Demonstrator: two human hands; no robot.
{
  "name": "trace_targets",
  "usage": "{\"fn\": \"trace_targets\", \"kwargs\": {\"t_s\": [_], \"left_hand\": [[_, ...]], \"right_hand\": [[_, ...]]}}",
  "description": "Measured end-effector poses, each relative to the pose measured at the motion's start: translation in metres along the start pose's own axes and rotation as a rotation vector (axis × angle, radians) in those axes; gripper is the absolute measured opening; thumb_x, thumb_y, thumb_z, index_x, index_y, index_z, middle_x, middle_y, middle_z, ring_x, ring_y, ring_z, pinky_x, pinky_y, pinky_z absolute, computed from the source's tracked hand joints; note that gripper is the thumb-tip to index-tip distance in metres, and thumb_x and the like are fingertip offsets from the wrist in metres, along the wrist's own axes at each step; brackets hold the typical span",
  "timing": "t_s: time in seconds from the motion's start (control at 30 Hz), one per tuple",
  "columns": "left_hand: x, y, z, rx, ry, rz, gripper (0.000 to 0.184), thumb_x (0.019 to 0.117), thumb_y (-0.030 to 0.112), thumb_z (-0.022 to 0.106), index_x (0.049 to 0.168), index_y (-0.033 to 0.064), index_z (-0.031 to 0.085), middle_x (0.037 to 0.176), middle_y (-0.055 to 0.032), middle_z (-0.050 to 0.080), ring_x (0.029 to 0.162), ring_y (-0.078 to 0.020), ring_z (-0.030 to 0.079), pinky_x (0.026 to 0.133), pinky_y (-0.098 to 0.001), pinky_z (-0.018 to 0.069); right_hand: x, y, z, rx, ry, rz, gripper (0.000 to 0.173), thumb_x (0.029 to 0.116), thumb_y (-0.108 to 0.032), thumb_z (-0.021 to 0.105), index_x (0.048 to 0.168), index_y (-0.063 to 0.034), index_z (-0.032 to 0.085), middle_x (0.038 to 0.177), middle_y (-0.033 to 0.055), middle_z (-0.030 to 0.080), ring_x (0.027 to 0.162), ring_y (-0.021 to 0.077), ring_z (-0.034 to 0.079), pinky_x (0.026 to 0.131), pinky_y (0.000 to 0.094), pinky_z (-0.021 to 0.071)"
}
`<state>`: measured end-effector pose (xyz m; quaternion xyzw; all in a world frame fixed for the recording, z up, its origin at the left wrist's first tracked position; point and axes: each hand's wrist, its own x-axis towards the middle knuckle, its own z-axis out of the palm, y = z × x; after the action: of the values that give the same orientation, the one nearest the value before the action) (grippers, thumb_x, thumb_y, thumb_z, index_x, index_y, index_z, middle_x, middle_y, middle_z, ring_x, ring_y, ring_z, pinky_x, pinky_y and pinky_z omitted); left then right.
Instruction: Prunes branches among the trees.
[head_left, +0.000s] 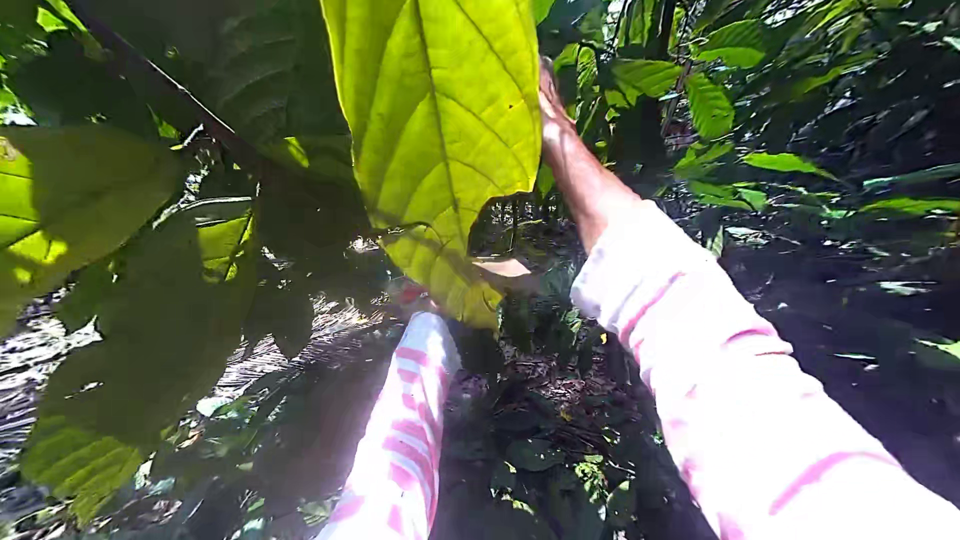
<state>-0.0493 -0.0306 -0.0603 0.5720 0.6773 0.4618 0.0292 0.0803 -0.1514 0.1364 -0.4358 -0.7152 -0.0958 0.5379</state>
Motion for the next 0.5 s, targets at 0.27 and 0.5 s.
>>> {"fn": "trace_targets", "kwargs": {"t_s": [0.27,0.5], "left_hand": [[-0.020,0.018,-0.013,-0.272,0.219,0.201,0.044,0.1108,0.033,0.042,0.134,0.0013,0.062,0.123,-0.0276,0.067,0.114,-0.0448,0.065,0.098,-0.0611,0.0483],[-0.108,0.093,-0.102,-0.299,-0.086,0.041,0.048,0.1140,0.022,0.031,0.144,-0.0132,0.044,0.146,-0.0336,0.049,0.140,-0.0430,0.046,0.118,-0.0481,0.0321]], "right_hand": [[0.027,-0.031,-0.029,-0.036,0.010,-0.096,0.021,0.1034,-0.006,0.052,0.100,0.0066,0.069,0.086,0.0167,0.065,0.074,0.0209,0.062,0.077,0.0388,0.0520],[0.013,-0.006,0.002,-0.098,-0.142,0.082,0.044,0.1074,-0.018,0.044,0.145,0.0047,0.049,0.146,0.0231,0.055,0.137,0.0320,0.052,0.113,0.0493,0.0403]]}}
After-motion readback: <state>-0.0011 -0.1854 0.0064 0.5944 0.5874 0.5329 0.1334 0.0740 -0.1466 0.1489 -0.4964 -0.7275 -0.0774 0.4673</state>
